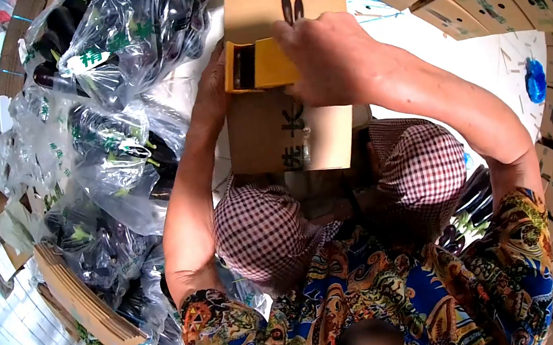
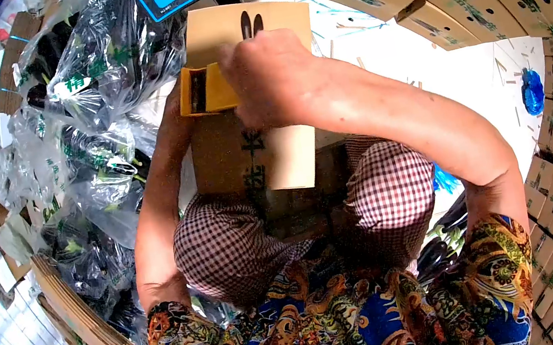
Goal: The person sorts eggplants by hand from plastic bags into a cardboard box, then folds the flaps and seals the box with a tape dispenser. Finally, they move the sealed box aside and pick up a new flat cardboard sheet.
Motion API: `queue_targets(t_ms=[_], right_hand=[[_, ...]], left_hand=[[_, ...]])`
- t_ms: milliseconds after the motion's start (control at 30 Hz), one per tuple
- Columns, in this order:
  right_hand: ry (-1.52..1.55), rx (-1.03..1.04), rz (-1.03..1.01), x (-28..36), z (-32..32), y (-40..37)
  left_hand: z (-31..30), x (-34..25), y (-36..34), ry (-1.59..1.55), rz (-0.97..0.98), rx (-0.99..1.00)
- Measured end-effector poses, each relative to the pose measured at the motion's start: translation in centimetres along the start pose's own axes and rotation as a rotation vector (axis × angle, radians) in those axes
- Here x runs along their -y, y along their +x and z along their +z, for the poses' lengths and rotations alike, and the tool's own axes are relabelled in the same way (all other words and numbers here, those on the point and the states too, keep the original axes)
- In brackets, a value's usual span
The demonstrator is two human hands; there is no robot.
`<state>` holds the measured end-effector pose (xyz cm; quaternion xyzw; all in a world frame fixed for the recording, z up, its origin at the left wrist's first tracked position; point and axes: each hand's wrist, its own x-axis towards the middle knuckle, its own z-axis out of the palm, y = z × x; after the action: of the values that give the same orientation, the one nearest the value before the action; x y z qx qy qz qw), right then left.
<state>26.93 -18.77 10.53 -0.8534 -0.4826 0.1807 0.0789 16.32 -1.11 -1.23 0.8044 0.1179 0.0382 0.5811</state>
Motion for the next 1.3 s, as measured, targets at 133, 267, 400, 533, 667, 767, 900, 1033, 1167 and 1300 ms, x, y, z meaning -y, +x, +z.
queue_targets(t_ms=[133,267,400,533,667,767,900,1033,1167,1300], right_hand=[[-0.077,-0.077,-0.069,0.2,0.6,-0.3],[0.015,-0.048,-0.001,-3.0,-0.2,-4.3],[0.087,-0.071,0.034,-7.3,2.2,-8.0],[0.255,-0.185,-0.007,-11.9,7.8,-9.7],[0.391,-0.268,0.013,-14.1,11.1,-11.2],[0.393,-0.268,0.051,-15.9,14.6,-12.0],[0.391,-0.257,0.150,-18.7,17.4,-14.7],[0.273,-0.154,0.267,-21.4,19.0,-19.0],[0.215,-0.048,0.259,-20.7,18.3,-18.1],[0.040,0.144,0.267,-17.2,16.9,-10.4]], left_hand=[[-1.5,2.6,0.7,0.256,0.098,-0.007],[-0.7,2.1,0.9,0.238,-0.072,-0.167],[-1.6,2.0,0.9,0.289,-0.080,-0.165],[-1.7,3.4,0.7,0.334,-0.013,-0.165],[-2.0,0.5,1.0,0.406,-0.173,-0.127],[-2.0,0.9,0.8,0.334,-0.358,-0.095],[-1.9,0.1,0.9,0.315,-0.357,-0.121],[-2.2,1.1,1.1,0.278,-0.410,-0.147],[-1.9,0.9,1.0,0.102,-0.434,-0.196],[-1.9,0.8,1.0,0.129,-0.404,-0.156]])
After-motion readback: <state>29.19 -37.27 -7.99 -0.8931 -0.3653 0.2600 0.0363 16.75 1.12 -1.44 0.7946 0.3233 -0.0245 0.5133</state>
